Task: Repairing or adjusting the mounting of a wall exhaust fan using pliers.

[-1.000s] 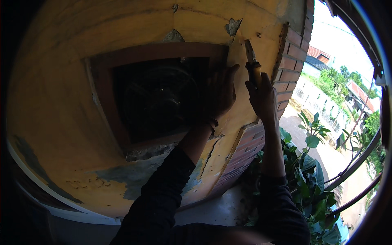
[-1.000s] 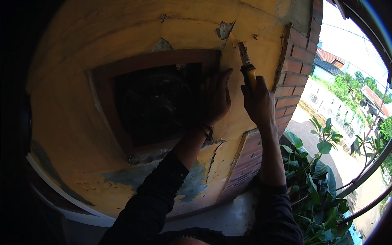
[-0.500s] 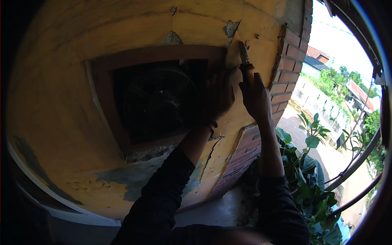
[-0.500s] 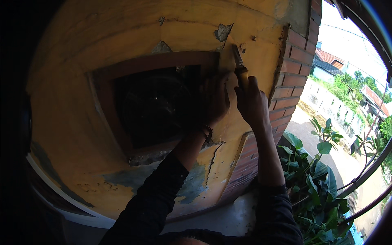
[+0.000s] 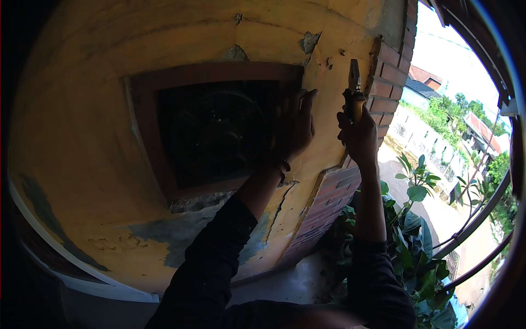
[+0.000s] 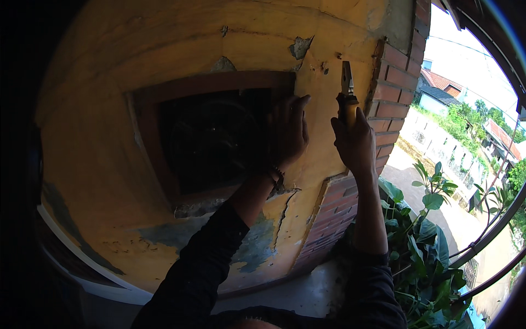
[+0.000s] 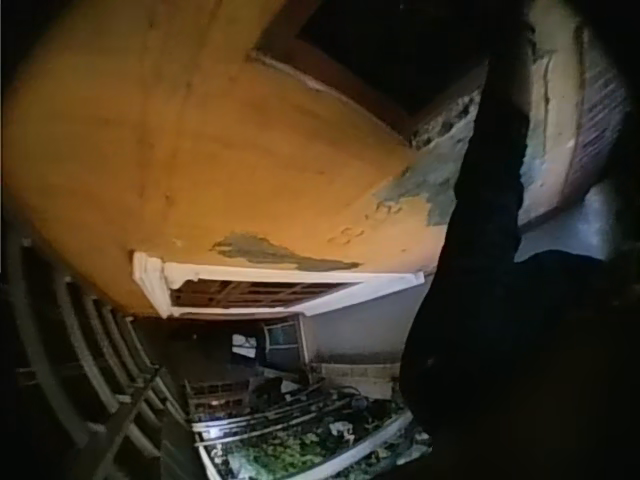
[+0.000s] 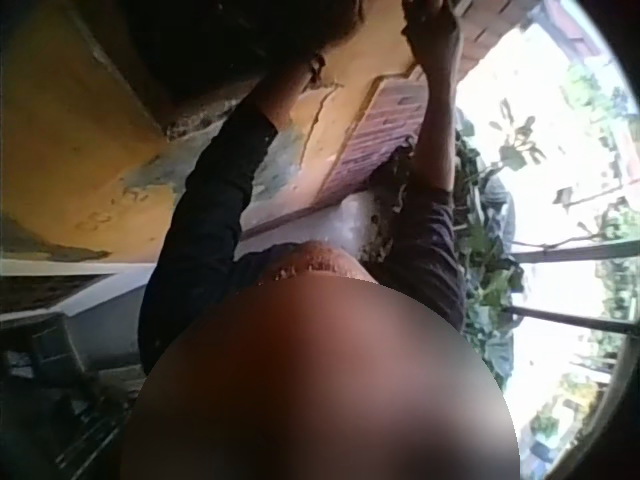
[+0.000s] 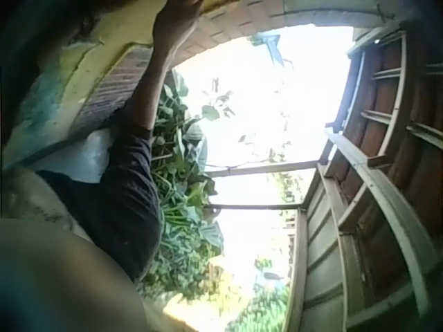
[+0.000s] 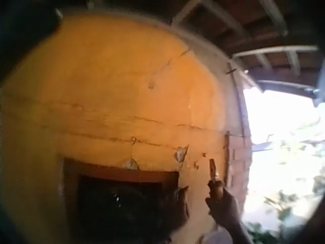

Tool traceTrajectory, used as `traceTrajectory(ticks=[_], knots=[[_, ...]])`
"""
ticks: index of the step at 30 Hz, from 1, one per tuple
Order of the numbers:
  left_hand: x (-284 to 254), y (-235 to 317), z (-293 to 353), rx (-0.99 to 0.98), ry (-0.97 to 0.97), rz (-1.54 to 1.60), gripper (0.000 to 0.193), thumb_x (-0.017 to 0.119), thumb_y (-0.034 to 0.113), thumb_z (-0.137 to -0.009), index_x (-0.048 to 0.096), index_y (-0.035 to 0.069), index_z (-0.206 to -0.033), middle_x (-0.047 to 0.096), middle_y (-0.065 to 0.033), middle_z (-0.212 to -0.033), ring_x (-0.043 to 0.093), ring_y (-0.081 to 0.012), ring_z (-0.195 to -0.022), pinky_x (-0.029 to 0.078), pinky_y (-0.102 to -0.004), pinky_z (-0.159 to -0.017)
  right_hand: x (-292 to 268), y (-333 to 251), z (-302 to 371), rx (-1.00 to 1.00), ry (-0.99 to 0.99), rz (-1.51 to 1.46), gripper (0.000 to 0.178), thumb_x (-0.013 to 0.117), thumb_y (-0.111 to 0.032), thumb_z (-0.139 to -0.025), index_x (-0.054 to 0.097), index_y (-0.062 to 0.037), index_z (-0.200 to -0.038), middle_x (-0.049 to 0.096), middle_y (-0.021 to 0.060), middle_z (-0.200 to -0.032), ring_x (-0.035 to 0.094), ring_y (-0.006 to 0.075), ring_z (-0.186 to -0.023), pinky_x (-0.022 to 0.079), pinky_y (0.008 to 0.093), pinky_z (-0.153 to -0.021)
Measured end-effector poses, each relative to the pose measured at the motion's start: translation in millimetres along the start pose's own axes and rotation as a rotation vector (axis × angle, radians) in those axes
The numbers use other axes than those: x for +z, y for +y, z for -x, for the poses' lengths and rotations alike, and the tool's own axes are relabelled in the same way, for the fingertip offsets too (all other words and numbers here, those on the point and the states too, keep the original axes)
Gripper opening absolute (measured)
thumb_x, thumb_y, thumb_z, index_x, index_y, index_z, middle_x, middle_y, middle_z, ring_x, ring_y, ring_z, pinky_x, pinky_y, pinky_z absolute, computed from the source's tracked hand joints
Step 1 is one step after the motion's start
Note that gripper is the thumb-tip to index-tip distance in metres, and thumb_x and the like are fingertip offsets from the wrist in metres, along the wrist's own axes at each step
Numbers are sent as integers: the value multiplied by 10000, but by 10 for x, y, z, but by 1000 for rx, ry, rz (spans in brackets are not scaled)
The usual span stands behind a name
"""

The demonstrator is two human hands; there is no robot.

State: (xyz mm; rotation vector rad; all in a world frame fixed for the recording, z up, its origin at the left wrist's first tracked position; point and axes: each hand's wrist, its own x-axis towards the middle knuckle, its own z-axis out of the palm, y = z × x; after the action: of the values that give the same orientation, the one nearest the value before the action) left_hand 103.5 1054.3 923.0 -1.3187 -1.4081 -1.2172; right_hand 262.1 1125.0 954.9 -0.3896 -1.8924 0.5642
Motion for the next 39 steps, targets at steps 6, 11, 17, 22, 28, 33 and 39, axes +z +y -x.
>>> traceTrajectory(ticks=[6,11,17,22,28,33,39], knots=[[-78,105,-476,170,72,-318,606,545,144,-982,355,117,-1557,347,-131,-1587,341,-360,-1442,293,-586,-1132,-78,-20,188,89,17,-143,254,686,-146,-954,585,-44,-1163,623,34,-763,612,90,-568,485,272,-500],[-66,-74,-495,218,17,-391,627,560,278,-1012,324,183,-1585,232,-83,-1676,278,-353,-1490,269,-615,-1140,-57,110,220,101,-34,-269,169,677,-102,-961,570,-40,-1075,609,36,-742,605,97,-539,459,271,-450],[-117,-113,-490,235,-6,-407,615,575,295,-1006,354,224,-1575,226,-72,-1681,268,-342,-1500,271,-603,-1139,28,120,167,113,-89,-213,199,671,-114,-964,563,-42,-1114,628,51,-760,626,109,-551,483,290,-464],[-186,-67,-502,286,-1,-416,484,616,263,-976,524,183,-1444,331,-84,-1613,320,-333,-1462,285,-591,-1125,142,261,52,53,14,-20,246,666,-161,-969,544,-35,-1143,688,148,-830,688,228,-612,530,365,-531],[-653,-199,-928,363,129,-360,351,658,266,-937,635,130,-1260,454,-103,-1477,396,-323,-1394,299,-576,-1100,307,90,42,23,51,20,294,670,-246,-971,528,-31,-1113,687,214,-789,712,362,-711,533,435,-597],[-1123,-243,-1463,488,441,-579,376,625,299,-926,607,44,-1202,616,-173,-1255,553,-356,-1211,367,-548,-1043,398,172,-120,39,-36,179,280,669,-249,-974,538,-35,-1097,677,222,-761,702,378,-687,526,452,-575],[-1013,-241,-1456,394,366,-440,438,591,278,-962,529,19,-1310,520,-163,-1378,437,-373,-1342,302,-541,-1114,437,118,-57,-128,198,90,247,640,-252,-992,573,-17,-1028,662,220,-734,690,382,-670,517,443,-571]])
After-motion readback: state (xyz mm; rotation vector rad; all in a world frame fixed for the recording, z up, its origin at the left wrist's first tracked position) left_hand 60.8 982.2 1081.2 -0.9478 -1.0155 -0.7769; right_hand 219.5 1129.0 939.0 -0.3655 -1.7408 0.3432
